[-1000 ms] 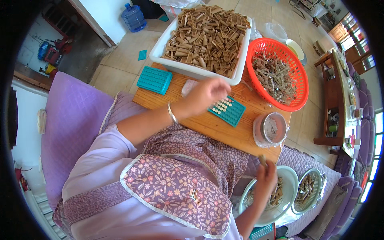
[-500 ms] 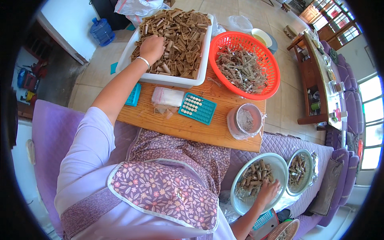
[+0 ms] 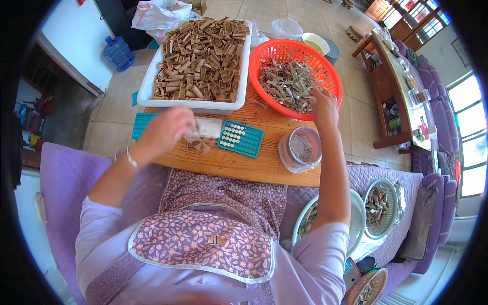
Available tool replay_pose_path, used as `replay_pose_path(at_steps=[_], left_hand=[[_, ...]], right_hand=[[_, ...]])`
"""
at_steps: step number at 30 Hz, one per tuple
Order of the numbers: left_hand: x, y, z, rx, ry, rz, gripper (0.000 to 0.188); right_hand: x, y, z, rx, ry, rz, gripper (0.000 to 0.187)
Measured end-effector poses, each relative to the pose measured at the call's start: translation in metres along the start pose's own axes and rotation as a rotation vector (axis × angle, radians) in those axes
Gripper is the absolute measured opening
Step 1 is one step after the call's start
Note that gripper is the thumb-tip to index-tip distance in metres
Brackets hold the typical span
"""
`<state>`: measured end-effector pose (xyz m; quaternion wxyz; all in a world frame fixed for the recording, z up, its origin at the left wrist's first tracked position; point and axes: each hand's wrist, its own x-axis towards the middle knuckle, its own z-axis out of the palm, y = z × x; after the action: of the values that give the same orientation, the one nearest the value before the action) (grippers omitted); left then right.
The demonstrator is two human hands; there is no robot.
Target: The person assembles small plastic components by hand, inserting round plastic inserts into rectangular plastic blocks and organizing them in a tray.
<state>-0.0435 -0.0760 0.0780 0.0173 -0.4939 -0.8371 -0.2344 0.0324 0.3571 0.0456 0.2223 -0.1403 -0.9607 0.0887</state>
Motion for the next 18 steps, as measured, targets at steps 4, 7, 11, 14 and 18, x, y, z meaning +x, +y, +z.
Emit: replay_pose_path(at_steps=[4, 7, 11, 14, 18], left_hand=[[-0.052, 0.031, 0.018, -0.147, -0.313, 0.027, 0.008], [-0.075, 0.041, 0.039, -0.325, -0.487, 0.086, 0.011], [-0.084, 0.050, 0.057, -0.569, -0.437, 0.009, 0.021], [-0.081, 0.055, 0.066, -0.759, -0.445, -0.109, 0.020], [-0.061, 0.060, 0.080, -1.306, -0.081, -0.484, 0.022]], right_hand=[[0.036, 0.022, 0.021, -0.029, -0.157, -0.030, 0.021], [0.043, 0.021, 0.010, 0.259, -0.035, 0.059, 0.013], [0.048, 0.014, -0.029, 0.535, 0.260, 0.108, 0.014], [0.023, -0.029, -0.056, 1.027, 0.280, 0.191, 0.021], [-0.042, -0.094, -0.061, 1.533, -0.077, 0.343, 0.025]])
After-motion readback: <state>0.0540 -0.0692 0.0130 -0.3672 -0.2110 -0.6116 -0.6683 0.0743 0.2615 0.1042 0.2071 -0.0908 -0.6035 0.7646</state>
